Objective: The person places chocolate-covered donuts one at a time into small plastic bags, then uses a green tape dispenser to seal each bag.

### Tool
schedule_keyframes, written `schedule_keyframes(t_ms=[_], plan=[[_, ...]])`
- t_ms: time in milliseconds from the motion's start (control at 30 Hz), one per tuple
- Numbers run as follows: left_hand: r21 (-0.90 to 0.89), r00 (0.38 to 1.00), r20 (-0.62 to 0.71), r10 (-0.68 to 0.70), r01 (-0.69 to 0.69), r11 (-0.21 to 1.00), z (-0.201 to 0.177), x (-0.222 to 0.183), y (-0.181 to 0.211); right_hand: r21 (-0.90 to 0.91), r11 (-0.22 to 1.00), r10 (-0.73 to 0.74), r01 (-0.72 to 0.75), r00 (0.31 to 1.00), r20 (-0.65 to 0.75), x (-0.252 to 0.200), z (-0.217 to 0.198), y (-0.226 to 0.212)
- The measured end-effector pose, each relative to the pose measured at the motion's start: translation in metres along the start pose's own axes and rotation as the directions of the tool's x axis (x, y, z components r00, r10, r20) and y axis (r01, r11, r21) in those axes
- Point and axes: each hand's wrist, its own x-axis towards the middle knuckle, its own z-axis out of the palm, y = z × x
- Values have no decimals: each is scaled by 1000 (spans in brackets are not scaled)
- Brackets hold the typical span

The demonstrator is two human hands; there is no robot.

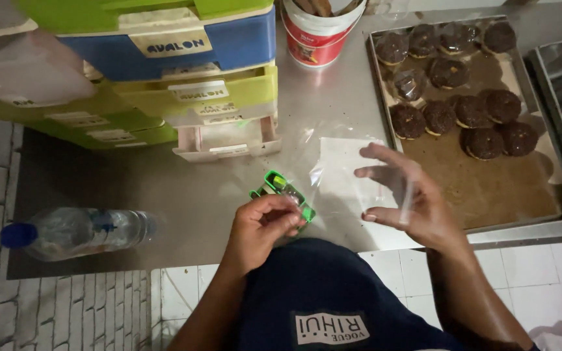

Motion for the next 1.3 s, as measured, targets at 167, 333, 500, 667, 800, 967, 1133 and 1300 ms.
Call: schedule_keyframes(t_ms=[167, 333, 500, 667, 800, 967, 1133, 1300], plan=[[-76, 998, -9, -59, 58, 995, -4, 0, 5, -204, 977, -71, 57, 996, -61, -7, 1, -9], [-125, 995, 47, -85, 90, 988, 13, 1, 9, -357, 906, -261, 227, 964, -51, -5, 7, -9], [-134, 969, -167, -182, 161, 978, 8, 13, -8, -408, 867, -326, 287, 945, -29, -4, 13, -14], [-382, 910, -248, -333, 224, 897, 20, 19, 8, -589, 720, -440, 367, 898, 21, -8, 22, 1], [-803, 799, -120, -589, 271, 531, 44, 22, 31, -704, 600, -524, 381, 852, 15, -17, 35, 22], [-857, 835, 64, -546, 326, 398, 41, 39, 10, -575, 757, -424, 310, 903, -72, -52, 36, 72], [-744, 897, -62, -438, 251, 619, 50, 48, 2, -629, 574, -599, 524, 793, 113, -48, 31, 50], [-749, 908, -88, -409, 210, 628, 67, 61, -15, -544, 712, -532, 444, 847, -6, -55, 21, 59]])
